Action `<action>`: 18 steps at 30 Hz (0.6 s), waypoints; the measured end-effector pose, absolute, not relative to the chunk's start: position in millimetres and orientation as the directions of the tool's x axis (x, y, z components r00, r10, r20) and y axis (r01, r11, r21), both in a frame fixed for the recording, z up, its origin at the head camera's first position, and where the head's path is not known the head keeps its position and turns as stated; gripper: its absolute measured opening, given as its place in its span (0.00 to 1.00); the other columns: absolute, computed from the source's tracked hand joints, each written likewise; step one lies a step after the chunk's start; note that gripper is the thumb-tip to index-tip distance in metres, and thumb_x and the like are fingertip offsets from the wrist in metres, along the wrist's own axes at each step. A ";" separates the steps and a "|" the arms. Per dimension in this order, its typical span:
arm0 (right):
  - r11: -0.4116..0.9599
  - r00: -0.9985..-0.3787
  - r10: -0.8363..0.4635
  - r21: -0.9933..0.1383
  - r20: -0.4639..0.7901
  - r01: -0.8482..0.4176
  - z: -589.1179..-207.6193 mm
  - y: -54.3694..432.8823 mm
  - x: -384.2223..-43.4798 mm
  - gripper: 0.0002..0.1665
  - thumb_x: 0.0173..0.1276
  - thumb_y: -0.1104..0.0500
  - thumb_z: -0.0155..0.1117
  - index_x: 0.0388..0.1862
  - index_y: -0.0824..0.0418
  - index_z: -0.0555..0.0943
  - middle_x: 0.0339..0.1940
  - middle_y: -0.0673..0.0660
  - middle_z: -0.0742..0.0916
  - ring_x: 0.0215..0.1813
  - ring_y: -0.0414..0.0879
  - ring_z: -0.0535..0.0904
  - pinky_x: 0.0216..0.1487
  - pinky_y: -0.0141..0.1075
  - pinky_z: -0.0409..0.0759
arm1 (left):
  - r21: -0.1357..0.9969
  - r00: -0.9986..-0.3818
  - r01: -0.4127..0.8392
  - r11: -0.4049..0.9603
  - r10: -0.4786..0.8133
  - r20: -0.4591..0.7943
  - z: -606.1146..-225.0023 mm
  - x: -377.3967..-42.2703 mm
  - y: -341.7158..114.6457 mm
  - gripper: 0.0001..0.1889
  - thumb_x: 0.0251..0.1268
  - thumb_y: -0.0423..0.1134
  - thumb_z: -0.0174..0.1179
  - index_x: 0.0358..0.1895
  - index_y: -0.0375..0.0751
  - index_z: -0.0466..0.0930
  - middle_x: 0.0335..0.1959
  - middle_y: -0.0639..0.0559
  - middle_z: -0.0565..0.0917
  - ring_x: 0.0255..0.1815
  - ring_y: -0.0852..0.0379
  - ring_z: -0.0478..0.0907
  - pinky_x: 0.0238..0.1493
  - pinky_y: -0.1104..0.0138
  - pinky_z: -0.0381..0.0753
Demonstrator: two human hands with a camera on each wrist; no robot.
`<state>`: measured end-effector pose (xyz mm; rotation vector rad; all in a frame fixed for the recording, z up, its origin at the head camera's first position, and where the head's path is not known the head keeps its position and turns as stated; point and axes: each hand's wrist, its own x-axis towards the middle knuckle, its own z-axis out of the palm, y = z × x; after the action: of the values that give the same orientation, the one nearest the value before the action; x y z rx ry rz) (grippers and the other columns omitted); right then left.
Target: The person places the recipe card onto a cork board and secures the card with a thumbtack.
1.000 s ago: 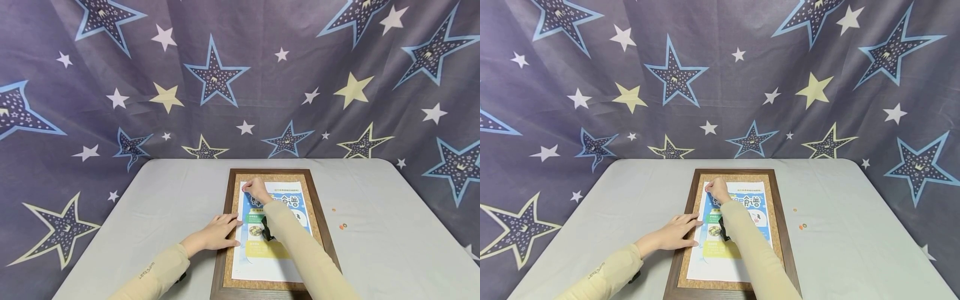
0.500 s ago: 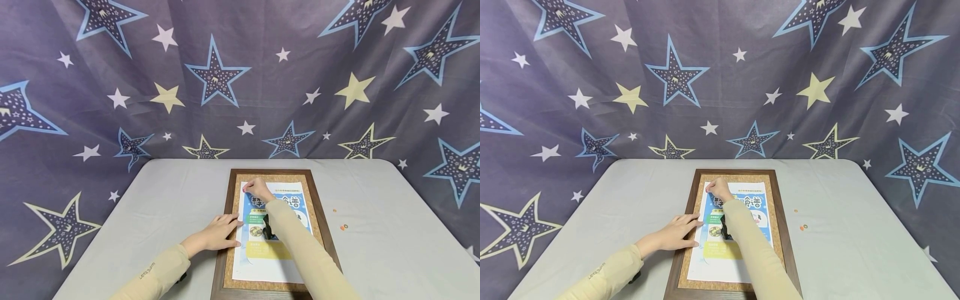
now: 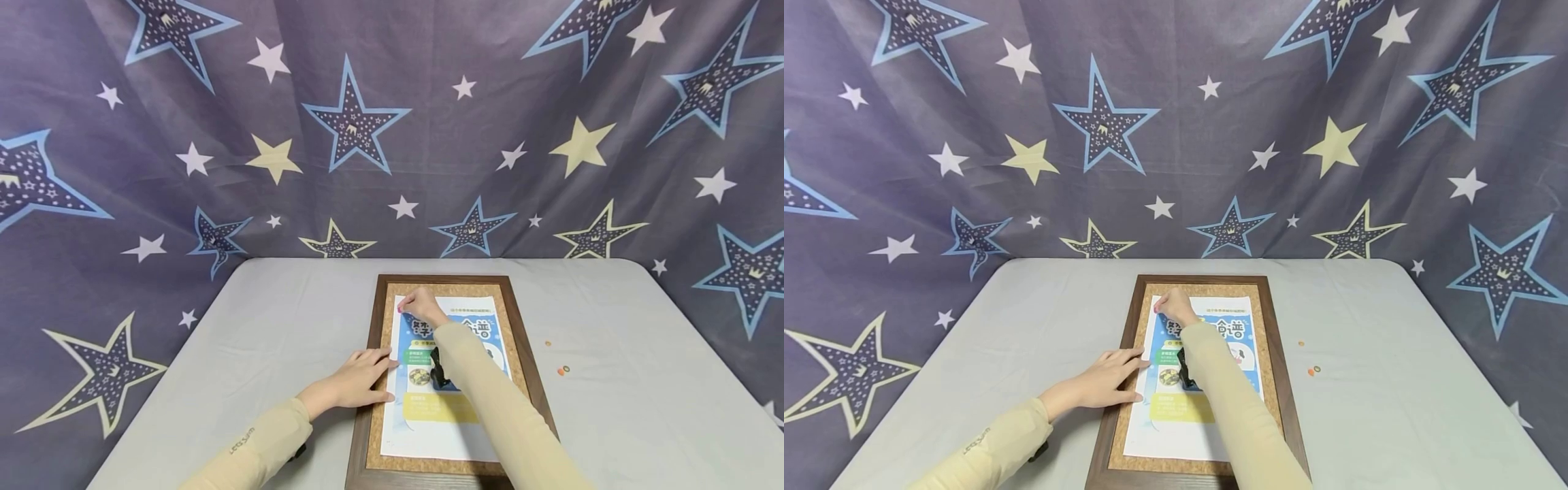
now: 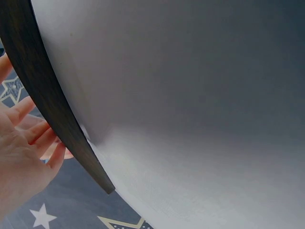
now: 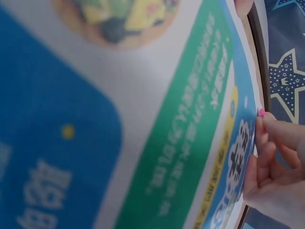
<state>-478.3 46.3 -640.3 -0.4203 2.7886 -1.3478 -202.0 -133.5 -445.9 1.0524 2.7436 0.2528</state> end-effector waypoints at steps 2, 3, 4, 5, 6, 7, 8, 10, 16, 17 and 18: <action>0.598 -0.962 -0.249 -0.764 0.109 -0.242 -640.9 46.6 -480.2 0.06 0.46 0.46 0.71 0.18 0.44 0.85 0.23 0.42 0.84 0.28 0.38 0.75 0.30 0.32 0.71 | 0.227 -0.728 0.643 0.731 0.676 -0.115 -445.7 -202.1 -133.6 0.31 0.59 0.57 0.51 0.62 0.42 0.64 0.66 0.40 0.57 0.65 0.46 0.55 0.61 0.53 0.53; 0.600 -0.961 -0.249 -0.760 0.117 -0.248 -638.4 46.1 -478.9 0.05 0.46 0.48 0.71 0.18 0.46 0.85 0.23 0.43 0.85 0.27 0.39 0.75 0.30 0.32 0.71 | 0.229 -0.727 0.645 0.729 0.678 -0.112 -445.5 -202.1 -133.7 0.31 0.59 0.56 0.51 0.62 0.42 0.64 0.66 0.40 0.57 0.65 0.46 0.55 0.61 0.53 0.53; 0.608 -0.963 -0.248 -0.757 0.104 -0.238 -631.5 45.8 -473.8 0.05 0.48 0.49 0.70 0.20 0.48 0.86 0.24 0.45 0.85 0.28 0.40 0.76 0.32 0.33 0.72 | 0.231 -0.725 0.647 0.727 0.680 -0.110 -445.5 -202.0 -133.8 0.31 0.59 0.56 0.50 0.62 0.41 0.64 0.66 0.40 0.57 0.65 0.45 0.55 0.61 0.53 0.53; 0.612 -0.966 -0.243 -0.758 0.091 -0.226 -621.9 44.9 -466.4 0.05 0.49 0.51 0.70 0.21 0.50 0.86 0.25 0.46 0.85 0.29 0.41 0.77 0.34 0.33 0.73 | 0.234 -0.722 0.651 0.722 0.684 -0.103 -445.7 -202.0 -134.0 0.31 0.59 0.56 0.50 0.62 0.41 0.64 0.66 0.39 0.57 0.65 0.45 0.55 0.61 0.53 0.53; 0.613 -0.966 -0.241 -0.757 0.094 -0.227 -613.6 44.2 -459.8 0.04 0.49 0.53 0.70 0.22 0.52 0.86 0.25 0.48 0.86 0.30 0.41 0.77 0.34 0.33 0.73 | 0.236 -0.719 0.655 0.718 0.688 -0.097 -445.7 -201.9 -134.2 0.31 0.60 0.57 0.50 0.61 0.40 0.65 0.65 0.39 0.57 0.65 0.45 0.55 0.60 0.52 0.53; 0.611 -0.966 -0.239 -0.758 0.100 -0.229 -605.0 43.6 -452.5 0.05 0.49 0.54 0.70 0.22 0.54 0.86 0.25 0.49 0.86 0.30 0.41 0.78 0.35 0.33 0.73 | 0.236 -0.717 0.659 0.714 0.691 -0.092 -445.5 -201.5 -134.5 0.31 0.60 0.57 0.49 0.61 0.40 0.65 0.65 0.38 0.57 0.64 0.44 0.55 0.60 0.52 0.53; 0.611 -0.967 -0.238 -0.760 0.093 -0.223 -597.5 42.8 -447.0 0.06 0.50 0.55 0.69 0.24 0.56 0.86 0.26 0.50 0.86 0.31 0.42 0.78 0.36 0.34 0.74 | 0.227 -0.711 0.670 0.707 0.699 -0.077 -445.6 -201.2 -134.7 0.32 0.60 0.58 0.48 0.61 0.39 0.65 0.65 0.37 0.58 0.64 0.43 0.56 0.59 0.52 0.54; 0.596 -0.960 -0.255 -0.764 0.113 -0.248 -587.3 42.8 -438.6 0.05 0.49 0.55 0.70 0.23 0.56 0.86 0.26 0.50 0.86 0.31 0.42 0.78 0.37 0.33 0.74 | 0.228 -0.707 0.677 0.700 0.705 -0.065 -445.9 -200.8 -135.1 0.32 0.60 0.58 0.48 0.60 0.38 0.65 0.64 0.36 0.58 0.64 0.43 0.56 0.59 0.52 0.54; 0.599 -0.930 -0.300 -0.718 0.210 -0.355 -594.2 45.0 -442.8 0.05 0.47 0.54 0.71 0.20 0.54 0.86 0.26 0.48 0.86 0.33 0.42 0.79 0.39 0.30 0.72 | 0.228 -0.718 0.661 0.715 0.691 -0.085 -447.5 -200.9 -134.8 0.31 0.59 0.56 0.50 0.62 0.40 0.65 0.66 0.38 0.57 0.65 0.45 0.54 0.60 0.52 0.53; 0.603 -0.931 -0.298 -0.714 0.210 -0.354 -596.7 45.2 -445.1 0.05 0.47 0.54 0.71 0.21 0.53 0.86 0.26 0.48 0.86 0.33 0.41 0.79 0.39 0.31 0.72 | 0.225 -0.721 0.658 0.719 0.688 -0.089 -448.0 -201.1 -134.6 0.31 0.59 0.56 0.51 0.62 0.40 0.64 0.66 0.39 0.57 0.65 0.46 0.54 0.60 0.52 0.54; 0.596 -0.931 -0.301 -0.722 0.204 -0.351 -599.3 45.9 -447.0 0.06 0.47 0.53 0.71 0.22 0.54 0.86 0.27 0.48 0.86 0.33 0.42 0.79 0.39 0.31 0.72 | 0.220 -0.722 0.657 0.721 0.686 -0.092 -448.4 -201.4 -134.5 0.31 0.59 0.56 0.50 0.62 0.41 0.64 0.66 0.39 0.57 0.65 0.46 0.54 0.60 0.52 0.54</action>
<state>-447.0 45.9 -599.3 -0.5851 2.8598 -1.3154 -201.4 -134.5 -448.4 1.0844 2.7576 0.2566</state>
